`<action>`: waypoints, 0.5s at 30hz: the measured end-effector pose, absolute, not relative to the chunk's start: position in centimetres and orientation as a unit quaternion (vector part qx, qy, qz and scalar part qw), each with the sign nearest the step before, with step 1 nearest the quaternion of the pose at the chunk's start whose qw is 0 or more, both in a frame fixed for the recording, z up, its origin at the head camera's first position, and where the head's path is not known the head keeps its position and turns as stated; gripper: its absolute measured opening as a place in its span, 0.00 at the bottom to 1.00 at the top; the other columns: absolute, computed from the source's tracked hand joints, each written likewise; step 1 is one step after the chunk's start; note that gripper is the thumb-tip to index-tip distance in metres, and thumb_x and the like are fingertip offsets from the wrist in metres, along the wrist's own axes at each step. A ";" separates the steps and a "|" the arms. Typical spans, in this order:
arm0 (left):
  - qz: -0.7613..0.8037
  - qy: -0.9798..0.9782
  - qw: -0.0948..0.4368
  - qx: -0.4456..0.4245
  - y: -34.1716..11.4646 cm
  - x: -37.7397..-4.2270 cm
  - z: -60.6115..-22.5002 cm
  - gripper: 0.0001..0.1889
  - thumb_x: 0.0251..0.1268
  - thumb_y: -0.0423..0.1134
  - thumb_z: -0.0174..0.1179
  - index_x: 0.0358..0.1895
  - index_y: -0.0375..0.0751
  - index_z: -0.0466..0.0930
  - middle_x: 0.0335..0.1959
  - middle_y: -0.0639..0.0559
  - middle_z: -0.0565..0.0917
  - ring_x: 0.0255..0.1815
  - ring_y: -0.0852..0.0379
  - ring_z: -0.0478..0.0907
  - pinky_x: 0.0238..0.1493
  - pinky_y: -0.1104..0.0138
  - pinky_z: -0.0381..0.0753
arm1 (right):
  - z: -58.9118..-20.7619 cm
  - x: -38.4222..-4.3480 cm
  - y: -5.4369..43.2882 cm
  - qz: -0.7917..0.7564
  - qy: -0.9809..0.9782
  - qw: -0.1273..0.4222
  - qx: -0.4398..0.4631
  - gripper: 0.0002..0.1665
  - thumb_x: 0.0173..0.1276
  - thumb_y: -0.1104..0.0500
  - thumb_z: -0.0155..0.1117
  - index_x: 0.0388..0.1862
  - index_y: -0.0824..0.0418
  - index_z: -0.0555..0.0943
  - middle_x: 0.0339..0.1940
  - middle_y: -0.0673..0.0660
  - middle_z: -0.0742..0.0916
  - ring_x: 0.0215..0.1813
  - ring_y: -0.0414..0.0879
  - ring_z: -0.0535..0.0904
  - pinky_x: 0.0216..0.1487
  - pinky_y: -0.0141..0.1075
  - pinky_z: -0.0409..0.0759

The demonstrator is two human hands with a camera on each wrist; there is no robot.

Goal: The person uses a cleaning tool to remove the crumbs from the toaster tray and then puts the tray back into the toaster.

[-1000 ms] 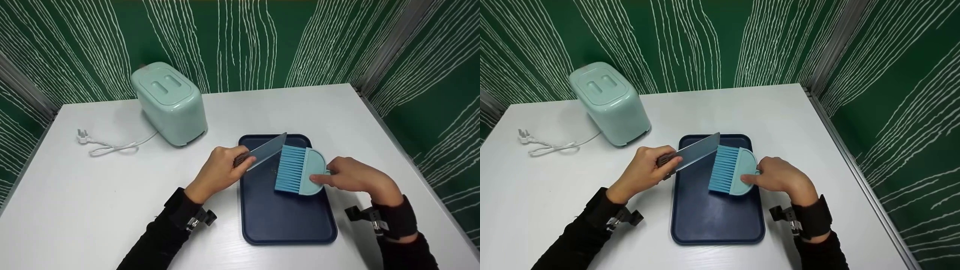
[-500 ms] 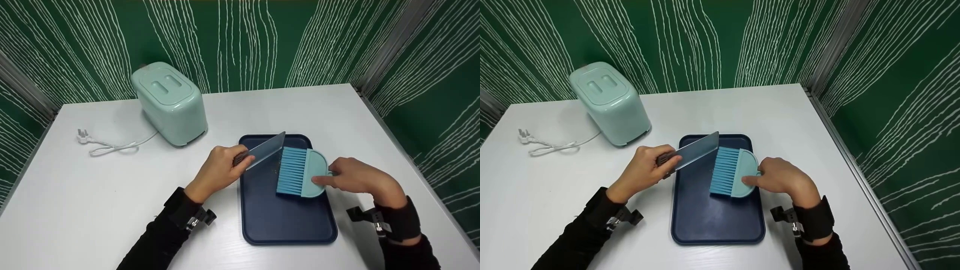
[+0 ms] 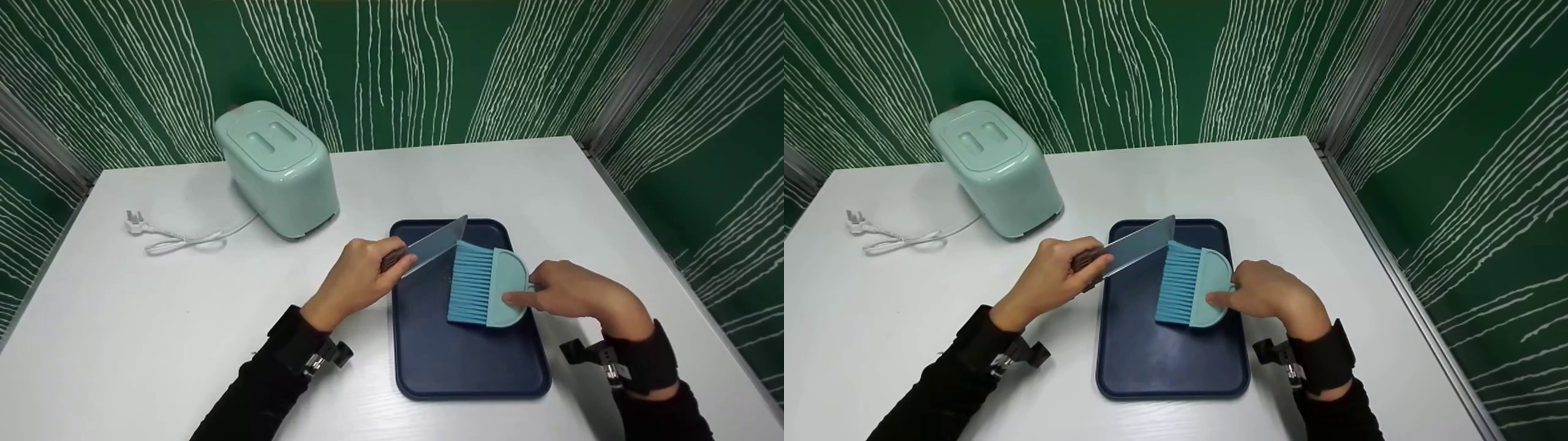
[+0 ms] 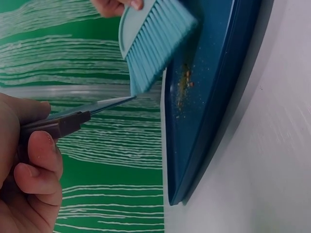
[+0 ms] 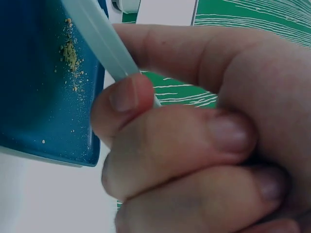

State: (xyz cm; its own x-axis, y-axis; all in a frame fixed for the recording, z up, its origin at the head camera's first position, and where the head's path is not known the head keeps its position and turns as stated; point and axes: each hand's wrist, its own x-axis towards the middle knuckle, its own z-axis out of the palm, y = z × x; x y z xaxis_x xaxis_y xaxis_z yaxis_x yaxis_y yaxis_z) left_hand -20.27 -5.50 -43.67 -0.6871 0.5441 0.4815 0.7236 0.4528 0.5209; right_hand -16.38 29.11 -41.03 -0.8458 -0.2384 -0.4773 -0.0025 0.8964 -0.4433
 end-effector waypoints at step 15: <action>-0.363 -0.837 0.130 -0.388 -5.6 -20.3 -43.7 0.15 0.80 0.41 0.63 0.31 0.39 0.77 0.20 0.59 0.67 0.20 0.63 0.63 0.26 0.72 0.58 | -40.0 -15.8 29.3 -0.215 0.947 0.227 -0.070 0.30 0.75 0.33 0.66 0.22 0.53 0.76 0.19 0.45 0.65 0.26 0.42 0.65 0.30 0.36 0.62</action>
State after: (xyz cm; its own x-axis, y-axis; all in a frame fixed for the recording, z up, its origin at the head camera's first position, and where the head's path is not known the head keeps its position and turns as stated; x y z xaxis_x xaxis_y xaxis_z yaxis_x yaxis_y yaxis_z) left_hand -20.28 -5.55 -43.70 -0.6648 0.5557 0.4992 0.7443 0.4352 0.5066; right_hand -15.79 29.29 -39.98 -0.8869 -0.2304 -0.4003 -0.0347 0.8975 -0.4397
